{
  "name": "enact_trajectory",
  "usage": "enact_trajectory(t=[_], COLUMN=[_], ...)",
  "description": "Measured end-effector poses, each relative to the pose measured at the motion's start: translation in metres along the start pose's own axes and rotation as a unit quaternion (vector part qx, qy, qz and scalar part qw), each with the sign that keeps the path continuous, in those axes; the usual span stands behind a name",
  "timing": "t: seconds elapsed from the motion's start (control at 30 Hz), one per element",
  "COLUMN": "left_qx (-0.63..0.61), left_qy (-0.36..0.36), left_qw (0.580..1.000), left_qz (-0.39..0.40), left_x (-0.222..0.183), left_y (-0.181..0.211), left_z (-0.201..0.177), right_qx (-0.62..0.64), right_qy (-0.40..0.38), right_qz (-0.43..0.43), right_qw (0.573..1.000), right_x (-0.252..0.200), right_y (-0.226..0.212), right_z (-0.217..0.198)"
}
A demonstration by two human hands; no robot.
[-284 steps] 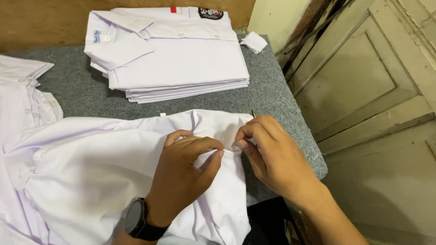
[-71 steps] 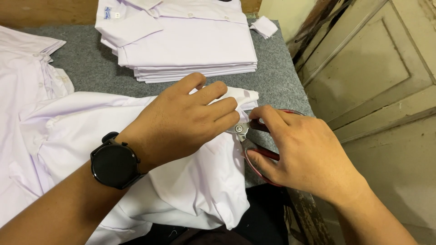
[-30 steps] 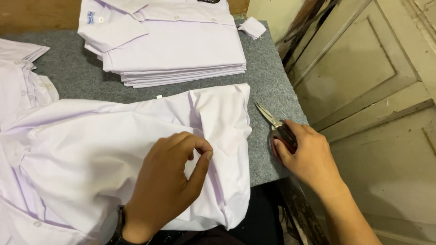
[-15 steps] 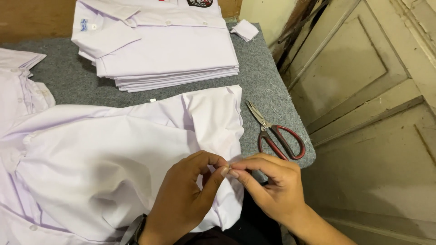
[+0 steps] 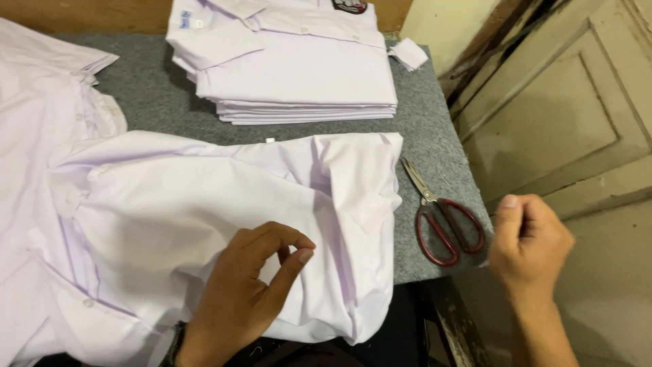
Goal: Inspecting white shirts for loose threads and trimming them with scissors before stacking them.
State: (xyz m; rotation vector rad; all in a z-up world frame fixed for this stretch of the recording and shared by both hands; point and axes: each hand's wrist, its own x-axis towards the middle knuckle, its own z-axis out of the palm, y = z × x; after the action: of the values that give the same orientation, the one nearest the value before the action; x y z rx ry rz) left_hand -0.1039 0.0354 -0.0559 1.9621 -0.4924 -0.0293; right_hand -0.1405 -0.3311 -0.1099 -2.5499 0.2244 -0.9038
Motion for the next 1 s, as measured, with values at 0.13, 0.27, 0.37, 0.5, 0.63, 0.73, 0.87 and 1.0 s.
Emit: enact_trajectory(t=[0.13,0.27,0.37,0.5,0.63,0.73,0.87,1.0], left_qx=[0.197,0.432,0.499,0.380,0.516,0.437,0.481,0.452], left_qy=[0.105,0.196,0.215,0.146,0.178,0.210,0.333,0.265], left_qw=[0.974,0.880,0.821,0.839,0.830,0.864,0.809,0.816], left_qz=[0.026,0.019,-0.178,-0.361,-0.117,-0.134,0.056,0.244], left_x=[-0.016,-0.038,-0.067,-0.073,-0.091,-0.087,-0.085,-0.062], left_y=[-0.017,-0.039,-0.065,-0.076,-0.135,-0.122,-0.114,-0.088], left_z=[-0.060,-0.124,-0.131,-0.106,-0.099,-0.104,-0.093,-0.074], right_qx=[-0.099,-0.057,0.101,0.081,0.008,-0.016,-0.036,-0.064], right_qy=[-0.004,-0.017,-0.165,-0.338,-0.263,-0.158,-0.174,-0.002], right_qz=[0.073,-0.010,0.101,0.089,-0.007,0.029,0.141,-0.162], right_qw=[0.992,0.998,0.976,0.933,0.965,0.987,0.974,0.985], right_x=[0.010,0.000,-0.013,-0.017,0.001,0.034,0.055,0.023], right_y=[0.032,0.030,-0.057,-0.120,-0.112,-0.097,-0.113,-0.120], right_z=[-0.008,-0.001,-0.003,0.024,0.053,0.045,0.036,0.062])
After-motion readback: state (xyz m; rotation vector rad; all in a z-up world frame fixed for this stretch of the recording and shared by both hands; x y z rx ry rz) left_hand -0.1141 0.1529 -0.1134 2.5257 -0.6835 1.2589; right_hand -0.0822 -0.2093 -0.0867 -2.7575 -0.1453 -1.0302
